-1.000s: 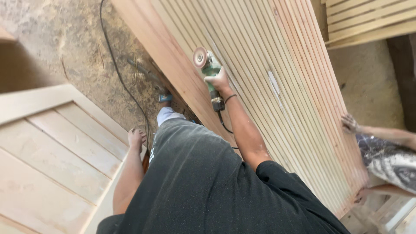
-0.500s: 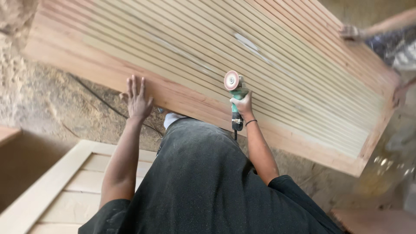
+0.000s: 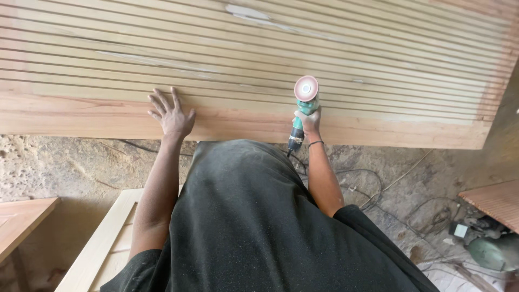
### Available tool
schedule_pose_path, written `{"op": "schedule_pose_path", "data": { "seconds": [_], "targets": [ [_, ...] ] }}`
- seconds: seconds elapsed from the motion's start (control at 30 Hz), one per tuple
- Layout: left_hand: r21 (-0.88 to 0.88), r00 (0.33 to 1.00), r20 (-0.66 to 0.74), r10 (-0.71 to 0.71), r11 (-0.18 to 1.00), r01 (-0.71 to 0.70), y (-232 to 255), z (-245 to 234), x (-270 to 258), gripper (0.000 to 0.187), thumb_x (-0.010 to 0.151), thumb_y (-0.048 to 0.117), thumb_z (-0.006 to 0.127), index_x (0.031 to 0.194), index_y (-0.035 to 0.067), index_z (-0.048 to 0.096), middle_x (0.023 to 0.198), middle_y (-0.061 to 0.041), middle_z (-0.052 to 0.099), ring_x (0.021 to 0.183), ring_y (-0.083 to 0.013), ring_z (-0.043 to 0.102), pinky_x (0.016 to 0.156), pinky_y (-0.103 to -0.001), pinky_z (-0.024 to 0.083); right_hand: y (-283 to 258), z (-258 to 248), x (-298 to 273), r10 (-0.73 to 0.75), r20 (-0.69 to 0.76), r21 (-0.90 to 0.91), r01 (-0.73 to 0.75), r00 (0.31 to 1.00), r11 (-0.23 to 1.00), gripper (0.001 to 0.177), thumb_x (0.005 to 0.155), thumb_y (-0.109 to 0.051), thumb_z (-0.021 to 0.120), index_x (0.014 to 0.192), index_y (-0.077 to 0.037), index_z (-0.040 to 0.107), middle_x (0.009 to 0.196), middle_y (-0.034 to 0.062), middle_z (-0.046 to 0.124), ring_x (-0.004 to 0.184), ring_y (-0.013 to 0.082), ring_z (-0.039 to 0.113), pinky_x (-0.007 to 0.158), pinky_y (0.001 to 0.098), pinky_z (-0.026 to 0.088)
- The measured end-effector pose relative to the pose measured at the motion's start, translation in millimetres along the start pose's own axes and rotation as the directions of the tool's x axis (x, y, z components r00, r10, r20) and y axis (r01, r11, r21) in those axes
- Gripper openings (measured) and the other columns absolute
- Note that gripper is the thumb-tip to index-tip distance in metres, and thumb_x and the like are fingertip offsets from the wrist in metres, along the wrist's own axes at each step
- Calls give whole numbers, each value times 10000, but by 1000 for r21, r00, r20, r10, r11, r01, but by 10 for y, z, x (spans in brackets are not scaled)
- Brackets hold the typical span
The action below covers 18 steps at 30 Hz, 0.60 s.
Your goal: The person uses a handheld power sander to smooth the surface of a large wooden panel. They move the sander across the wood in long strokes, occasionally pausing to feel the surface with their hand.
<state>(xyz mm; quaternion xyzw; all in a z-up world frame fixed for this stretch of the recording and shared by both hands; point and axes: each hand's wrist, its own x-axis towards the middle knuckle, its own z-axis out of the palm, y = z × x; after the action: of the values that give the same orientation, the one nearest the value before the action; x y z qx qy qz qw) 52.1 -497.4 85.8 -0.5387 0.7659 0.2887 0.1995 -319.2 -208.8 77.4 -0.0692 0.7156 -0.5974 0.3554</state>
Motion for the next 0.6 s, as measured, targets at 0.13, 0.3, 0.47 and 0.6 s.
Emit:
{"op": "schedule_pose_path", "data": {
  "seconds": [0.13, 0.3, 0.47, 0.6],
  "targets": [
    [47, 997, 78, 7, 999, -11, 322, 35, -240, 1050, 957, 558, 581, 1683, 242, -109, 1664, -186, -300, 1521, -443, -269, 1215, -733, -6, -38, -79, -47, -32, 172, 81, 18, 985, 997, 523, 832, 117, 697, 1284, 36, 445, 896, 196, 605, 613, 280, 669, 534, 406, 572],
    [54, 997, 68, -29, 998, 25, 549, 81, -316, 1050, 972, 577, 593, 1683, 254, -110, 1677, -142, -289, 1541, -413, -238, 1213, -748, 60, -209, -124, -26, -48, 253, 138, 13, 966, 990, 595, 788, 104, 681, 1294, -28, 397, 911, 124, 629, 620, 249, 678, 533, 380, 583],
    [-14, 989, 93, -115, 993, 117, 563, 143, -250, 1036, 971, 554, 613, 1693, 290, -82, 1708, -106, -264, 1581, -381, -203, 1245, -705, 103, -399, -242, 25, -3, 395, 188, -78, 919, 979, 538, 841, 89, 685, 1316, -2, 451, 843, 137, 638, 648, 260, 679, 572, 390, 578],
    [-76, 987, 19, -157, 985, 158, 563, 296, -239, 997, 986, 511, 608, 1712, 265, -28, 1732, -113, -227, 1605, -383, -154, 1269, -666, 128, -490, -262, 13, 29, 442, 188, -124, 897, 974, 582, 835, 75, 686, 1341, -32, 421, 849, 127, 639, 649, 242, 676, 569, 381, 576]
  ]
}}
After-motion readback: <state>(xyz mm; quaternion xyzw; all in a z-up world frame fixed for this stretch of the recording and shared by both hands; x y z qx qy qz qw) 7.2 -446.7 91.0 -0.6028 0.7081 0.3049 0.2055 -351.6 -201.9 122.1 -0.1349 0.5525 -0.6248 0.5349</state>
